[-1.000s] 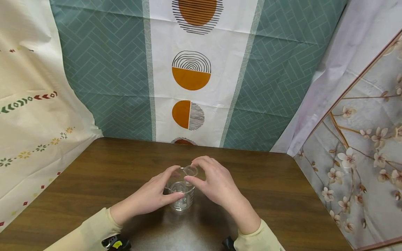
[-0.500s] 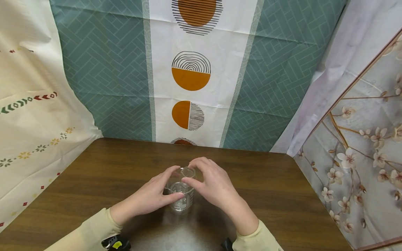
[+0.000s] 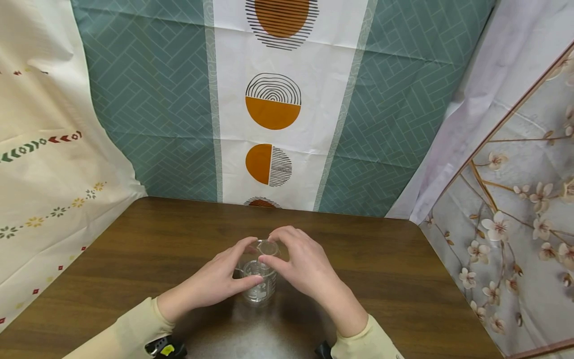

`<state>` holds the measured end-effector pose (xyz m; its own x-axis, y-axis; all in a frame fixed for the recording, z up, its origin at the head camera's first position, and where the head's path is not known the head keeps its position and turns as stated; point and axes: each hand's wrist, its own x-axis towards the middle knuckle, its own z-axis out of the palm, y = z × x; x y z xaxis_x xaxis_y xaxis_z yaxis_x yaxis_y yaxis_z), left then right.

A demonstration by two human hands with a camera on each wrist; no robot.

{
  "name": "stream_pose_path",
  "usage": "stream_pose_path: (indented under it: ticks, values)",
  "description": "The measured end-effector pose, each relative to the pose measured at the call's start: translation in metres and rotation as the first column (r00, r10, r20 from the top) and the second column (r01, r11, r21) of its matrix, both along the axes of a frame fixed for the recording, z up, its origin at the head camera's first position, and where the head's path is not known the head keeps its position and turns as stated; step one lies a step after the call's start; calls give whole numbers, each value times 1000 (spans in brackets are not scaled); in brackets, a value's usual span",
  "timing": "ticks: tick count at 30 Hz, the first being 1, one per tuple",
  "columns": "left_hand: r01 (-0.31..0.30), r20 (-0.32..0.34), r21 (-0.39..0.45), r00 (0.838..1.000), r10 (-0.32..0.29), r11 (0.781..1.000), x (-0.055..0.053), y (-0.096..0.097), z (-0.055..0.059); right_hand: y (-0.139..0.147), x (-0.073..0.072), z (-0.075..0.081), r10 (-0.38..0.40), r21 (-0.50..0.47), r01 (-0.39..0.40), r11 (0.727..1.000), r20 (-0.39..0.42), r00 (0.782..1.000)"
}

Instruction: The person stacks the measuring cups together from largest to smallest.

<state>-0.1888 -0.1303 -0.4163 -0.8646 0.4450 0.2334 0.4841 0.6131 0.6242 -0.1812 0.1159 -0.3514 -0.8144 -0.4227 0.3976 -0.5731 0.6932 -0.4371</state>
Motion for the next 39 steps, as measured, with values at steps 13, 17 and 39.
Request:
stream_pose_path:
  ticks: [13,17,39]
  values:
    - [2,-12,-3,1000,-2,1000,0,1,-1,-1,-1,-2,1,2,-1,1000,13,1000]
    - [2,-15,-4,1000,-2,1000,0,1,-1,-1,-1,-3,3,-1,-3,1000,17,1000]
    - [8,-13,6,1000,-8,1000,1,0,0,-7,-2,-9,41,19,-41,999,-8,999]
